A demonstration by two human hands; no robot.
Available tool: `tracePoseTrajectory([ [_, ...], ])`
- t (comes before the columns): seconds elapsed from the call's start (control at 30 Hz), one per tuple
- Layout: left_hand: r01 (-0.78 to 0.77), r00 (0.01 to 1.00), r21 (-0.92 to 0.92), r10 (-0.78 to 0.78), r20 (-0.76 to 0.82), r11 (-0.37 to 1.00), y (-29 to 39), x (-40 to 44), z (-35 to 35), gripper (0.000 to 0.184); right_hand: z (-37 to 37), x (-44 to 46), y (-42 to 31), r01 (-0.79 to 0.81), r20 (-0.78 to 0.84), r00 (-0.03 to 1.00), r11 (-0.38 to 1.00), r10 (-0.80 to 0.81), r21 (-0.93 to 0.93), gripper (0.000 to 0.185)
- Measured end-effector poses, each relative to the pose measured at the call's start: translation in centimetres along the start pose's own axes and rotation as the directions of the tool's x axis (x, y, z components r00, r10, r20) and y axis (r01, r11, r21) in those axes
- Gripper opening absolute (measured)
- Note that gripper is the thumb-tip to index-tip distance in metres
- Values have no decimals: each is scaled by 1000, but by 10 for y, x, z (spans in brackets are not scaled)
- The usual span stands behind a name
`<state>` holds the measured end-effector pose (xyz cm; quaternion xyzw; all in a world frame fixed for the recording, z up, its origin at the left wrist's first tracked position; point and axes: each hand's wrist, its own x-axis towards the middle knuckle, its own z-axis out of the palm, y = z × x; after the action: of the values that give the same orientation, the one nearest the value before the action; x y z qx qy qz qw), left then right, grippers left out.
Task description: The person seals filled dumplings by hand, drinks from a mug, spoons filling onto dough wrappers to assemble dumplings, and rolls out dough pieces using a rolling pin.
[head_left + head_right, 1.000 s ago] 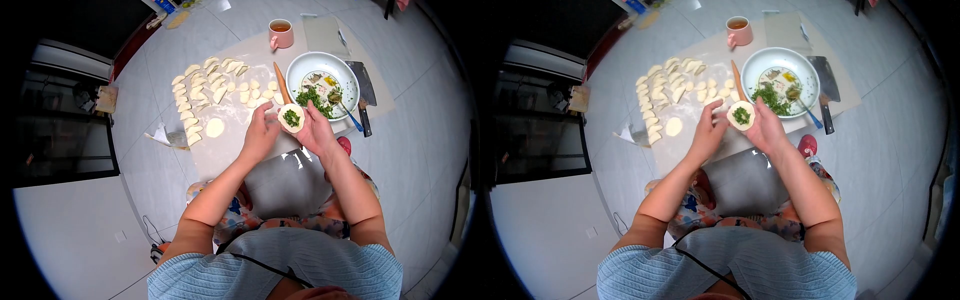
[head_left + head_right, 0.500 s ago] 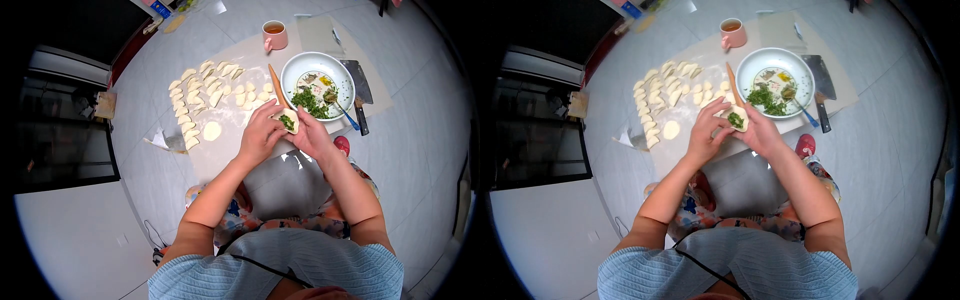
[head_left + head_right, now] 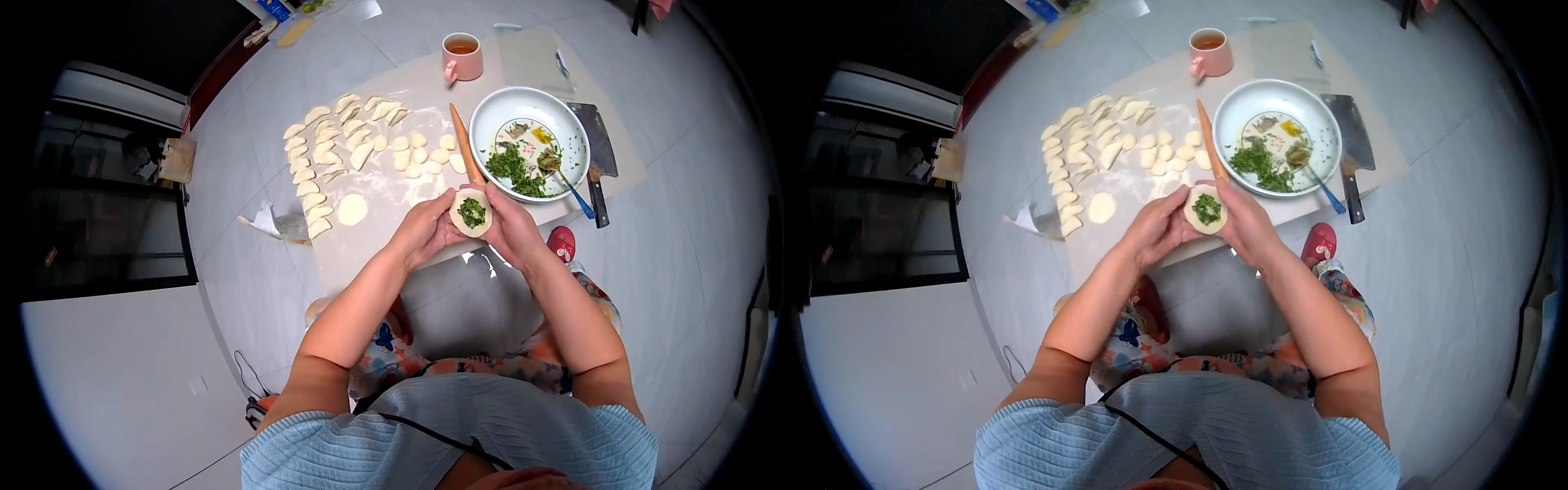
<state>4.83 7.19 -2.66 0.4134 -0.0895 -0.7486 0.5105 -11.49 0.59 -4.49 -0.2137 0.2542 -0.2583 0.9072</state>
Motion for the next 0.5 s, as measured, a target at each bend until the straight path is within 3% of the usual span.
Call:
tracePoseTrajectory([
  [0.07, -19, 1000, -21, 19, -3, 1000, -1, 0, -6, 42, 3, -2, -1, -31, -1, 999, 991, 32, -130, 46],
  [0.23, -39, 995, -70, 32, -97, 997, -9, 3, -6, 38, 6, -1, 0, -29, 55, 998, 976, 42, -217, 47],
  [0.3, -60, 993, -117, 48, -108, 991, -10, 4, -9, 38, 8, -4, -2, 17, -77, 995, 902, -56, -432, 45],
  [0.33, -104, 989, -139, 87, -123, 985, -9, 4, -12, 38, 9, -6, -8, 19, -83, 995, 901, -60, -433, 45],
  [0.4, -132, 986, -162, 114, -119, 978, -7, 6, -14, 39, 2, -10, -31, 12, -151, 957, 555, -248, -832, 40],
  [0.43, -146, 980, -223, 110, -164, 964, -5, 7, -15, 40, -6, -12, -43, 57, -47, 862, 189, -505, -980, 29],
  [0.47, -162, 973, -282, 104, -208, 946, -3, 8, -16, 41, -12, -20, -58, -82, 62, 753, -187, -655, -979, 23],
  [0.5, -167, 971, -267, 112, -209, 949, -1, 6, -14, 43, -15, -26, -70, -223, 77, 691, -314, -718, -923, 19],
])
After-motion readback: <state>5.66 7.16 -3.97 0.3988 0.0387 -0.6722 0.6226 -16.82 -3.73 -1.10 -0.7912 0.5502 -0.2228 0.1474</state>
